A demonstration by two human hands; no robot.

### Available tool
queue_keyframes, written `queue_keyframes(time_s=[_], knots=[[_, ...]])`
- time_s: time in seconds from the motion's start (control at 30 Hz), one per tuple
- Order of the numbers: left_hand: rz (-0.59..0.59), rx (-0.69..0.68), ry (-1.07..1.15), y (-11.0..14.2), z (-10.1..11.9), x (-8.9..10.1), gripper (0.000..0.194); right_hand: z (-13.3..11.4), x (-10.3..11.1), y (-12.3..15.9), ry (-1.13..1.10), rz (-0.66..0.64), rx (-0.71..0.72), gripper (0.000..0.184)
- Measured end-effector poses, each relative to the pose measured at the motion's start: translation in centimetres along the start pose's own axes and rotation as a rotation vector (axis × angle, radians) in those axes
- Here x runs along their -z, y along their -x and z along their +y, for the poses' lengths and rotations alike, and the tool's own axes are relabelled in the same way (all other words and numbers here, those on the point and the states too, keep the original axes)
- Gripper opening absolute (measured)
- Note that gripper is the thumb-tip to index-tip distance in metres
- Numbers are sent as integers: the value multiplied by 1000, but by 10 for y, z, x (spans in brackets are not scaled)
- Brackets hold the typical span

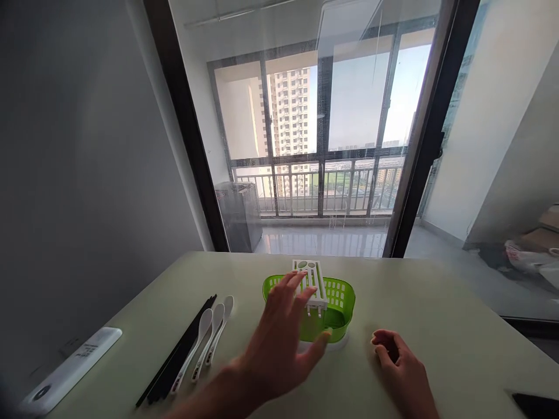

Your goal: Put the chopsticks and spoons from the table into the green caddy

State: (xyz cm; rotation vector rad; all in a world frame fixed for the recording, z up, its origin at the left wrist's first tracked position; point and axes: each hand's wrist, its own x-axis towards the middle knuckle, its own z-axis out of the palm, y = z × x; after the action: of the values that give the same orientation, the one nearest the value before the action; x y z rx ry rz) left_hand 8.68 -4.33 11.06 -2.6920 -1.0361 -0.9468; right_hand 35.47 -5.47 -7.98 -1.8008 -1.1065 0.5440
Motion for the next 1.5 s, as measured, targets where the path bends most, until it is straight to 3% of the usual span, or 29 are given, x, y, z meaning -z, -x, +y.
queue_keyframes(time_s=[0.07,0.13,0.27,0.43,0.57,0.67,0.8,1.2,1.27,1.37,1.5], knots=[[-41,-34,-72,-1,16,-19,78,1,0,-1,-13,-5,14,37],[-66,-63,-166,-3,12,-36,81,2,-1,-1,-17,-7,10,38],[-53,-47,-258,-17,-40,-50,64,-2,-1,-1,-14,4,-9,38],[-20,78,-257,-34,-126,-29,42,-7,1,2,-6,36,24,35],[-6,188,-261,-29,-184,-6,32,-9,1,3,-2,35,23,34],[12,239,-271,-17,-212,10,30,-8,1,2,-6,22,-6,34],[37,256,-293,0,-232,27,30,-7,0,2,3,1,-6,35],[81,288,-372,27,-244,46,38,-11,0,4,6,7,12,34],[145,278,-390,34,-231,41,42,-10,0,3,11,11,13,34],[220,243,-347,54,-192,20,53,-8,-1,2,29,3,17,35],[-29,150,-131,77,-127,-30,50,-13,-13,2,126,2,22,32]])
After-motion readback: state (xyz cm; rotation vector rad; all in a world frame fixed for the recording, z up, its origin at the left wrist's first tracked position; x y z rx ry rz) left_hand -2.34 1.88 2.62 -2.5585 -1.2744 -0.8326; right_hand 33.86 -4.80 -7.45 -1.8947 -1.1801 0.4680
